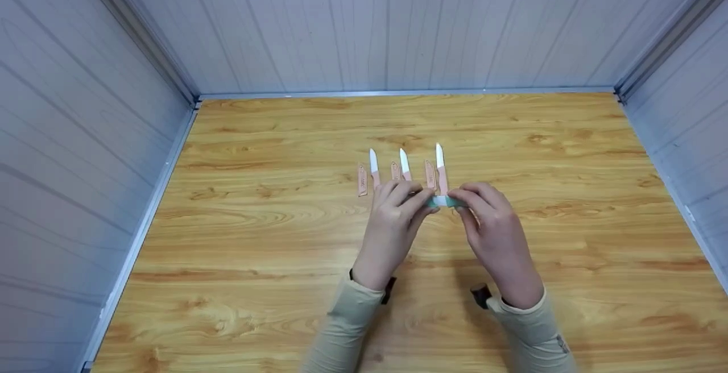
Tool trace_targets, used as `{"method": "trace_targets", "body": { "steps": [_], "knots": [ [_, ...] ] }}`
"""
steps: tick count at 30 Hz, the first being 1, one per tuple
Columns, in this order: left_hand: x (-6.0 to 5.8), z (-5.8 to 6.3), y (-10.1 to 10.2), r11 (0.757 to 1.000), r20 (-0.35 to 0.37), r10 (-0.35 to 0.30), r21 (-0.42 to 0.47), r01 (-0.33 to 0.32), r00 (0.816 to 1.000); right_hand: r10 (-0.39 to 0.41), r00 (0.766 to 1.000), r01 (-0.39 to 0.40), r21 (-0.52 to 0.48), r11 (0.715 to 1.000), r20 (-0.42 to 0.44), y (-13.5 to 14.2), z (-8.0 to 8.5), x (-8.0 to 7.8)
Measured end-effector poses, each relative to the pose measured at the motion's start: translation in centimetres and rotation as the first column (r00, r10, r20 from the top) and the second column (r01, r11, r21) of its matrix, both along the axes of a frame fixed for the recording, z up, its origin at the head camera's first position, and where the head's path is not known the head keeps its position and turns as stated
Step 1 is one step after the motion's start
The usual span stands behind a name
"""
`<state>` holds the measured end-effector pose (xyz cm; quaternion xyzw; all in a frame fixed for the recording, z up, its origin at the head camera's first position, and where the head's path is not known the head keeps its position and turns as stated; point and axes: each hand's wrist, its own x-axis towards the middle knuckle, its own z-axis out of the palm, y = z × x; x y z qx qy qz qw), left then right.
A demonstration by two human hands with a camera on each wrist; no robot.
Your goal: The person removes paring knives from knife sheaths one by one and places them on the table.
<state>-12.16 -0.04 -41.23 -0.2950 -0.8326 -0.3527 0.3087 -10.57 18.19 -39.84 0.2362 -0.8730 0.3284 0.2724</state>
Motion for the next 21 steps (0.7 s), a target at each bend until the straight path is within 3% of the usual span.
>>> {"method": "trace_targets", "body": {
  "steps": [21],
  "knots": [
    [-0.09,-0.03,0.11,1.0,-0.02,0.001,-0.029,-0.002,1.0,-0.001,1.0,0.0,0.049,0.999,0.015,0.37,0.38,0.04]
  ]
}}
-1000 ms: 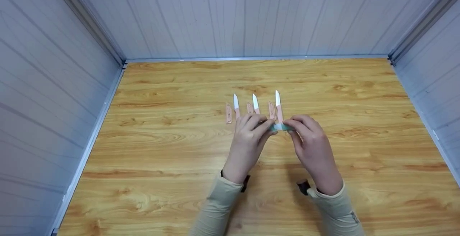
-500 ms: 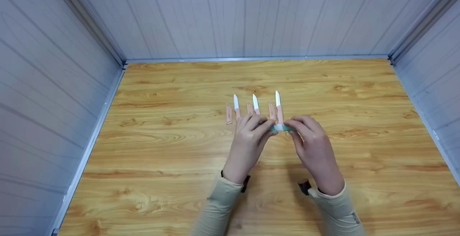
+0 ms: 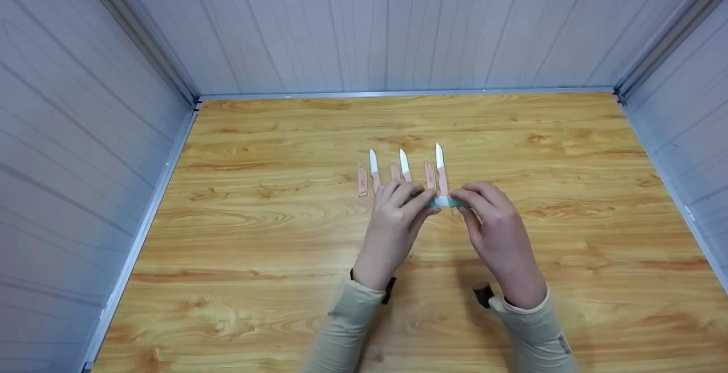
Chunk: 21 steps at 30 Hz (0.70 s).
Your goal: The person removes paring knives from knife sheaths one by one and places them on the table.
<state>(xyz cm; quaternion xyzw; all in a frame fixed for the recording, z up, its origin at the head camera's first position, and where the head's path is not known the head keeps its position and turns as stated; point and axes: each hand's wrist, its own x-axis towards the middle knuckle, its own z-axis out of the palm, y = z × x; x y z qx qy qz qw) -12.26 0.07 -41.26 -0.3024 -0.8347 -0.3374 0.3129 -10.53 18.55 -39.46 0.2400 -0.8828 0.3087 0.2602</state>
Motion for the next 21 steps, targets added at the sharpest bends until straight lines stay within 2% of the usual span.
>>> {"method": "trace_targets", "body": {
  "steps": [10,21],
  "knots": [
    [-0.01,-0.1,-0.07,0.999,0.012,-0.028,0.033,0.027,1.0,0.023,0.999,-0.023,-0.015,1.0,-0.036,0.01,-0.17,-0.08],
    [-0.06,-0.02,-0.06,0.999,0.01,-0.036,0.028,0.036,0.999,0.036,0.996,-0.036,-0.006,0.999,-0.086,0.12,-0.15,-0.21]
  ]
}}
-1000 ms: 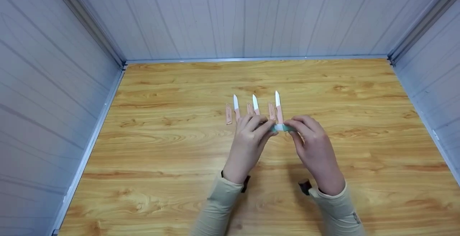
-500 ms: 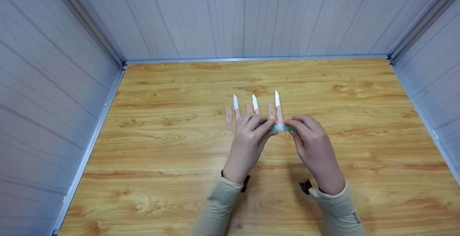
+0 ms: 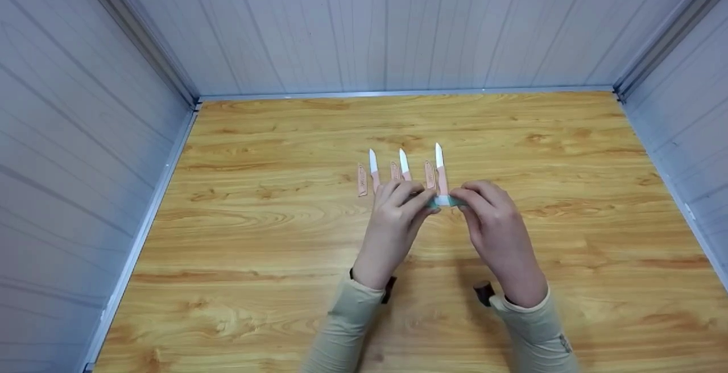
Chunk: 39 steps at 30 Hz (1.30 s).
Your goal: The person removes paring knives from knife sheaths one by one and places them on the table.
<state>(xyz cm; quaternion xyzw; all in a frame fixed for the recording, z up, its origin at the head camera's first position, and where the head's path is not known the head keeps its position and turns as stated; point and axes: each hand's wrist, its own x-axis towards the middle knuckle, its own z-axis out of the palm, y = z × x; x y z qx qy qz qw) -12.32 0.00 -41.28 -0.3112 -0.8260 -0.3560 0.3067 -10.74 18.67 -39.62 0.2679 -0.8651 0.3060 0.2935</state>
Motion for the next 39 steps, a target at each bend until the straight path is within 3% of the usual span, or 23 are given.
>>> {"method": "trace_targets", "body": {
  "steps": [12,39],
  "knots": [
    [0.03,0.0,0.13,1.0,0.006,0.018,0.004,-0.018,1.0,-0.008,0.996,0.007,0.005,1.0,0.086,0.23,0.05,0.07],
    [0.16,0.1,0.17,0.999,0.023,0.028,0.017,-0.029,0.999,-0.028,0.995,0.024,0.039,0.999,0.092,0.53,0.4,0.31]
  ]
}}
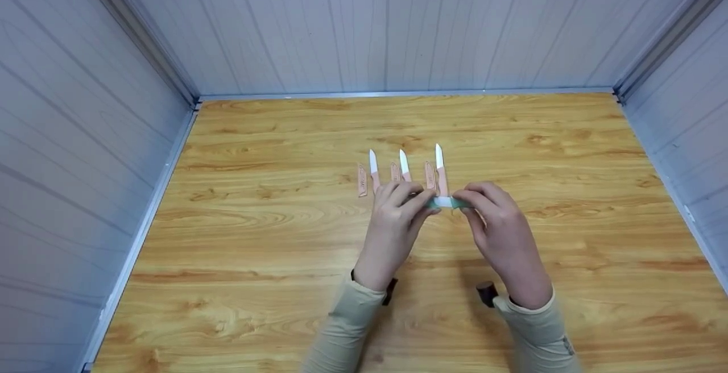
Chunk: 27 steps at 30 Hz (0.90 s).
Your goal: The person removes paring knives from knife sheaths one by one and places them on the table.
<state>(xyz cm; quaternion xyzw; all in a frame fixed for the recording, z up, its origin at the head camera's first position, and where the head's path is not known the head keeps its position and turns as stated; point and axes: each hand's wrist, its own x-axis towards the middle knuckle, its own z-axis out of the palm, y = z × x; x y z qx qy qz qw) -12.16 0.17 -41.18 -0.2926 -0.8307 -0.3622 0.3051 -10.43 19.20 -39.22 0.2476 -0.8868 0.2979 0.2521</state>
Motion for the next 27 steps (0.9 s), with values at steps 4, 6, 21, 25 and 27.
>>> {"method": "trace_targets", "body": {
  "steps": [4,6,21,25,27],
  "knots": [
    [0.0,-0.05,-0.03,1.0,-0.003,0.002,0.01,-0.002,1.0,0.004,1.0,-0.004,-0.017,1.0,-0.002,0.02,0.01,0.03],
    [0.0,-0.09,-0.05,1.0,-0.001,0.001,0.008,-0.001,1.0,0.006,1.0,-0.006,-0.03,1.0,-0.001,0.06,0.01,0.06],
    [-0.09,-0.2,-0.1,1.0,0.014,-0.004,0.006,0.004,1.0,0.003,1.0,-0.003,0.001,1.0,-0.006,0.43,0.11,0.02],
    [-0.14,-0.17,-0.1,1.0,0.02,-0.011,0.009,0.011,1.0,0.005,1.0,-0.005,0.001,1.0,-0.017,0.47,0.17,0.03],
    [-0.17,-0.16,-0.09,1.0,0.021,-0.014,0.009,0.014,1.0,0.007,1.0,-0.007,0.001,1.0,-0.012,0.54,0.19,0.02]
  ]
}}
